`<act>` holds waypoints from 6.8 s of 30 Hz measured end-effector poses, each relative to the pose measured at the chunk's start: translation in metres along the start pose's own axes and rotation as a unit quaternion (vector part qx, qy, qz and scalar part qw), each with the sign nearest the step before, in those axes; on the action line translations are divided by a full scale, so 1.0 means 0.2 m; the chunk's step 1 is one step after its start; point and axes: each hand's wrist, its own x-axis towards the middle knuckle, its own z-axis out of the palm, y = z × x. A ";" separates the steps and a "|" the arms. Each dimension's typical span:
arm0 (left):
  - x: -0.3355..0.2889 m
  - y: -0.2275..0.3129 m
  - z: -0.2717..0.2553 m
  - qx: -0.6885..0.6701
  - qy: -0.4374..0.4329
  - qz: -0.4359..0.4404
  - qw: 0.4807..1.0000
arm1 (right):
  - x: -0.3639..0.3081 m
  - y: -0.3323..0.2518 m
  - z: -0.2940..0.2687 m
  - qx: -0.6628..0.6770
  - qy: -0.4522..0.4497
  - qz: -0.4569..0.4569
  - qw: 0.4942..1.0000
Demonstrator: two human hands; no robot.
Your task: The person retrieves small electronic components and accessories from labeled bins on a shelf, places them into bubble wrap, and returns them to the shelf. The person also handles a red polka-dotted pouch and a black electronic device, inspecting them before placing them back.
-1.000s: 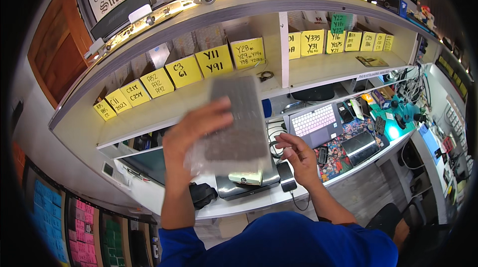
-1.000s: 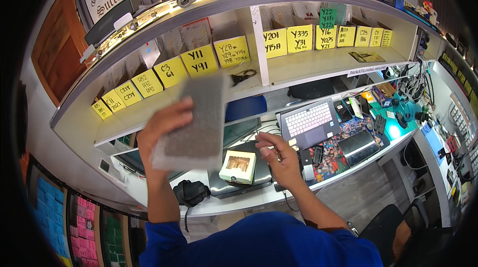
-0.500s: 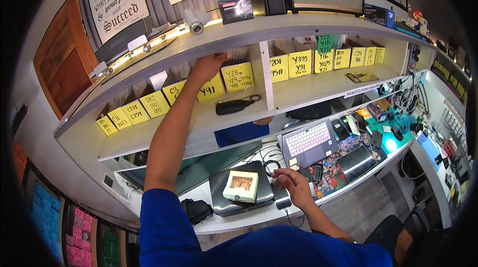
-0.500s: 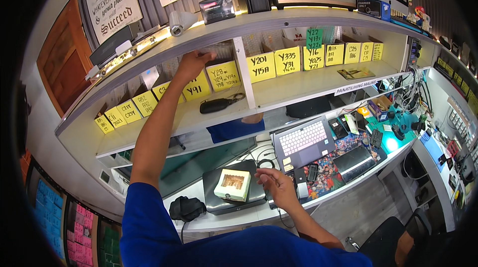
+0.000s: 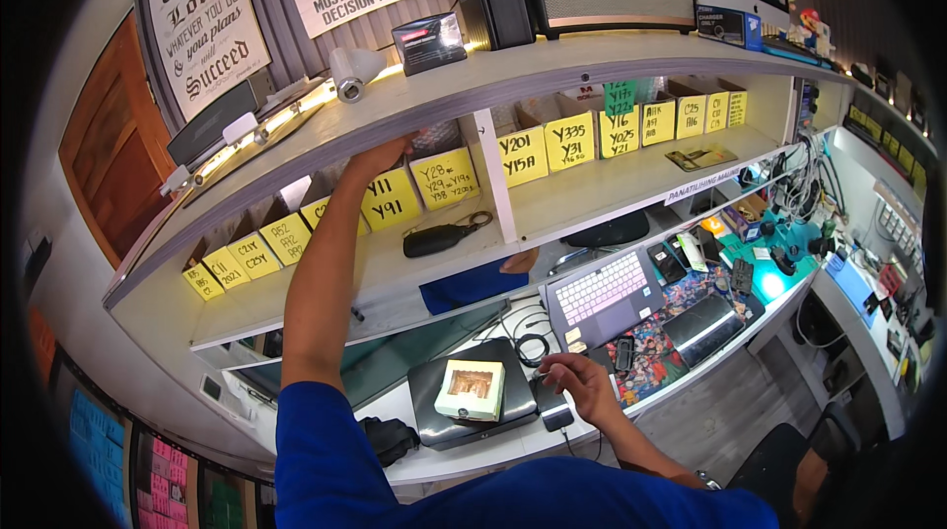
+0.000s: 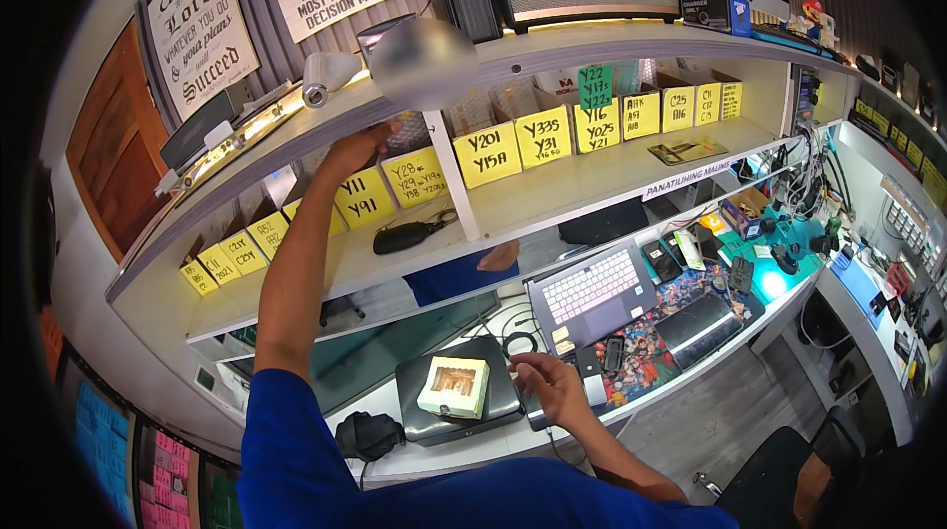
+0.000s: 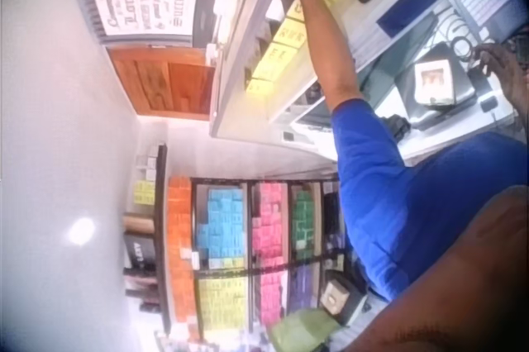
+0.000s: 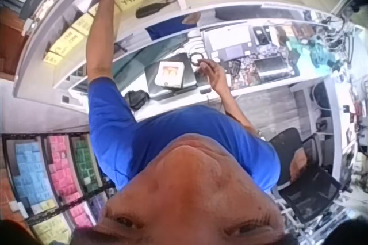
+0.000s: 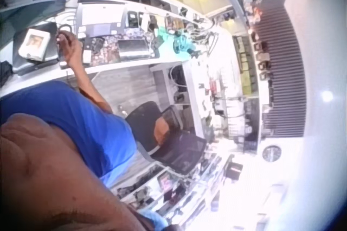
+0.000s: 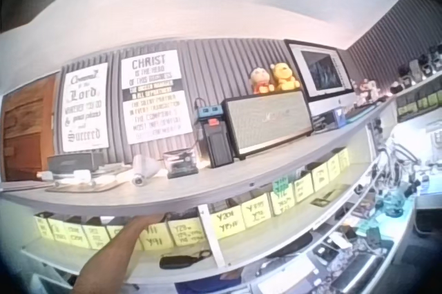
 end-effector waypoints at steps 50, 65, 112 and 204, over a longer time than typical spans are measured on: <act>-2.41 0.27 0.86 -0.522 -0.176 -0.250 0.797 | -0.26 0.13 0.32 0.402 -0.320 0.227 0.827; -1.76 1.07 1.38 -0.700 -0.084 -0.211 0.677 | -0.26 -0.15 -0.97 -0.030 -0.204 0.130 0.970; -4.69 1.44 -1.17 0.433 0.441 -0.384 0.687 | -2.06 -0.45 2.51 0.229 -0.741 -0.002 0.631; -4.93 0.71 -2.54 -0.554 0.245 0.242 0.758 | -2.21 0.20 3.12 -0.051 -0.184 0.017 0.982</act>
